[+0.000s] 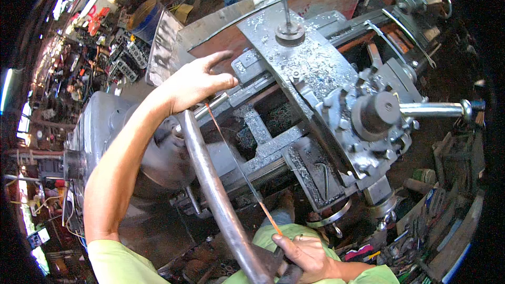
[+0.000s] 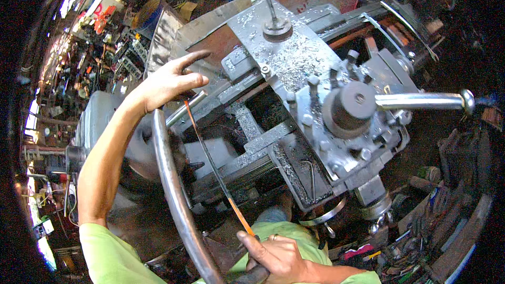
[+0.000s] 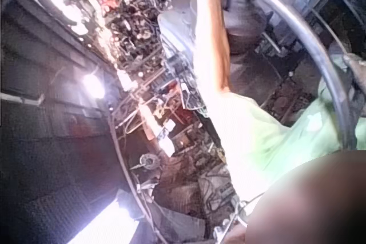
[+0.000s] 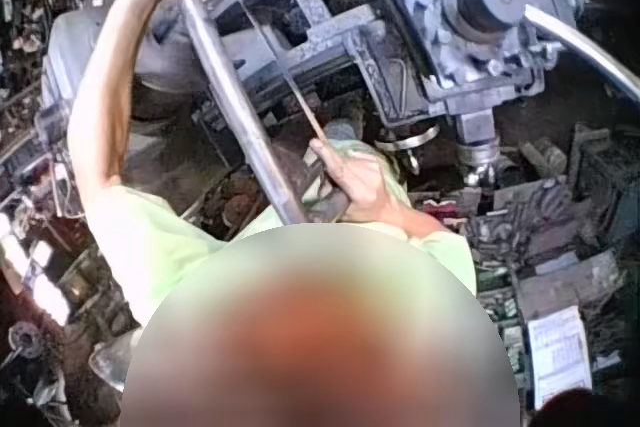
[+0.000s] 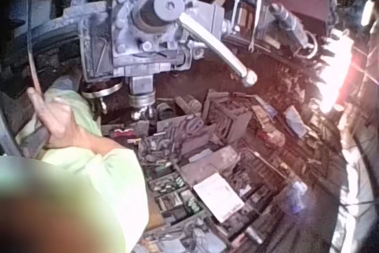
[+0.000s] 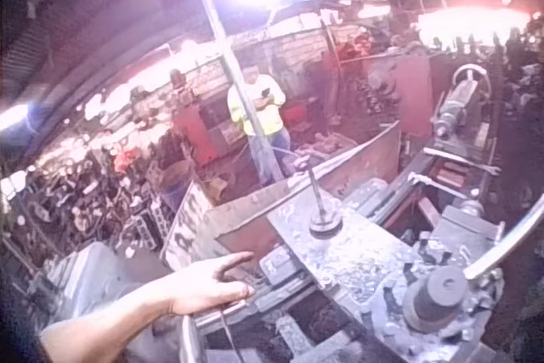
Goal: The person operates a lathe to machine a cylindrical metal part, then wipes the part with a cloth. The person then walks to a bench grinder and sharpens a small metal tool against the grinding wheel.
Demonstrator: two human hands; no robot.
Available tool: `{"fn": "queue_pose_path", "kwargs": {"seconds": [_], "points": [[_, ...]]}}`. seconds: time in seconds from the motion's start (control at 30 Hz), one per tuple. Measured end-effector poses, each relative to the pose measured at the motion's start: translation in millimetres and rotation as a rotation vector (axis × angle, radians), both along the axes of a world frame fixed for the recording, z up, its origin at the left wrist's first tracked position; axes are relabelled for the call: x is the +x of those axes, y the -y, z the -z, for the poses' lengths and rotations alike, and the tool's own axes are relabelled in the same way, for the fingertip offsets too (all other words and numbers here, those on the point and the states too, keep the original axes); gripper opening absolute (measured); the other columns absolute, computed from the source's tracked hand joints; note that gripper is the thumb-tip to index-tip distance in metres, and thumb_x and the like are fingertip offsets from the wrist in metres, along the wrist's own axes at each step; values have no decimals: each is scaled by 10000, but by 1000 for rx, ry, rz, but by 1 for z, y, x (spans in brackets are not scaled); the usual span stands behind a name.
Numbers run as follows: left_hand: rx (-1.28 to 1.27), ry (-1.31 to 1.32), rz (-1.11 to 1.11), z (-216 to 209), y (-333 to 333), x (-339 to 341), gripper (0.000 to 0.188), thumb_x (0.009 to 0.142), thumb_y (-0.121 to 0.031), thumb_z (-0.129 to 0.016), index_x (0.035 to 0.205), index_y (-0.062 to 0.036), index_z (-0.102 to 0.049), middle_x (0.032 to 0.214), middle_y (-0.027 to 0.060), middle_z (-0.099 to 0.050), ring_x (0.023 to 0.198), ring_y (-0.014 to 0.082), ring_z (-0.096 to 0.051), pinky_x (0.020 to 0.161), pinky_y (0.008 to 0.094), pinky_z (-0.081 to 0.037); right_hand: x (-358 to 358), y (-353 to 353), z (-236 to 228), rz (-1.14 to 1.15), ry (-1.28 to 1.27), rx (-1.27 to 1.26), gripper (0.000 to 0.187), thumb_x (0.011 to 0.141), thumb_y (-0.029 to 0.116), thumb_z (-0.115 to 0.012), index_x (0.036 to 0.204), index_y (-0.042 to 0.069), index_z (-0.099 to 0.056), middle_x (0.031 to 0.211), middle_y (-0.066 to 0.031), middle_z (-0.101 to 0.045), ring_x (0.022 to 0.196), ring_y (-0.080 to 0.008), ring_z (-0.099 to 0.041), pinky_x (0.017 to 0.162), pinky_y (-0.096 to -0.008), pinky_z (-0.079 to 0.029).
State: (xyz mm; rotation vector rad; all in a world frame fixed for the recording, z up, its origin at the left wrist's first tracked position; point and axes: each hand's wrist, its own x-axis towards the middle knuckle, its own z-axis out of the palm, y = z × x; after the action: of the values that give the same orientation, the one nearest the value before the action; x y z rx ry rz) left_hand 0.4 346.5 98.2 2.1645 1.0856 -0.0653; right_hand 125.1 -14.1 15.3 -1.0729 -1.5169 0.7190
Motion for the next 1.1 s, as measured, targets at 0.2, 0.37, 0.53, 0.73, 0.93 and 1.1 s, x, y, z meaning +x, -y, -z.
{"fn": "queue_pose_path", "kwargs": {"seconds": [0.2, 0.37, 0.53, 0.73, 0.93, 1.1], "points": [[27, -22, -39, 1, -21, 2, 836, 793, -446, -664, 1443, -3, -379, 1209, 184, -609, 927, 195, -617, 824, 319, -507, 2, -36, 9, -87, -103, 4, 629, 659, 10, -704, 1245, -146, -533, 574, -53, -544, 455, -163, -516, 438, -312, -375], [-131, -17, -66, -3, -29, 5, 739, 857, -333, -661, 1473, -61, -355, 923, 31, -589, 800, 98, -543, 705, 280, -513, 0, -39, -2, -38, -92, -17, 667, 691, 85, -725, 1294, -112, -520, 614, -52, -575, 497, -184, -568, 481, -332, -432], [-170, 6, -81, -3, -8, 4, 709, 881, -292, -658, 1472, -48, -352, 935, 21, -606, 825, 84, -538, 745, 266, -503, -4, -12, -3, -35, -87, -29, 665, 698, 92, -724, 1295, -114, -517, 624, -54, -587, 496, -188, -567, 490, -332, -438], [50, 0, 9, -3, 12, 1, 732, 879, -318, -667, 1480, -56, -342, 933, 5, -630, 855, 73, -532, 767, 247, -446, 0, 3, -2, -41, -44, -36, 691, 659, 76, -753, 1276, -126, -519, 612, -46, -586, 474, -181, -536, 461, -334, -410], [18, -30, 60, -1, -7, 4, 721, 875, -319, -641, 1473, -40, -349, 1067, 93, -658, 989, 106, -580, 907, 285, -452, 7, -12, -4, -100, -66, -36, 649, 686, 63, -728, 1269, -134, -522, 608, -52, -571, 478, -181, -547, 469, -333, -415], [-132, -14, -36, -4, -25, -1, 716, 872, -317, -636, 1478, -70, -347, 1036, 75, -642, 926, 123, -601, 771, 280, -525, 1, -39, 5, -82, -53, -12, 641, 650, 9, -722, 1247, -136, -539, 583, -43, -557, 458, -164, -528, 444, -311, -386]]}}
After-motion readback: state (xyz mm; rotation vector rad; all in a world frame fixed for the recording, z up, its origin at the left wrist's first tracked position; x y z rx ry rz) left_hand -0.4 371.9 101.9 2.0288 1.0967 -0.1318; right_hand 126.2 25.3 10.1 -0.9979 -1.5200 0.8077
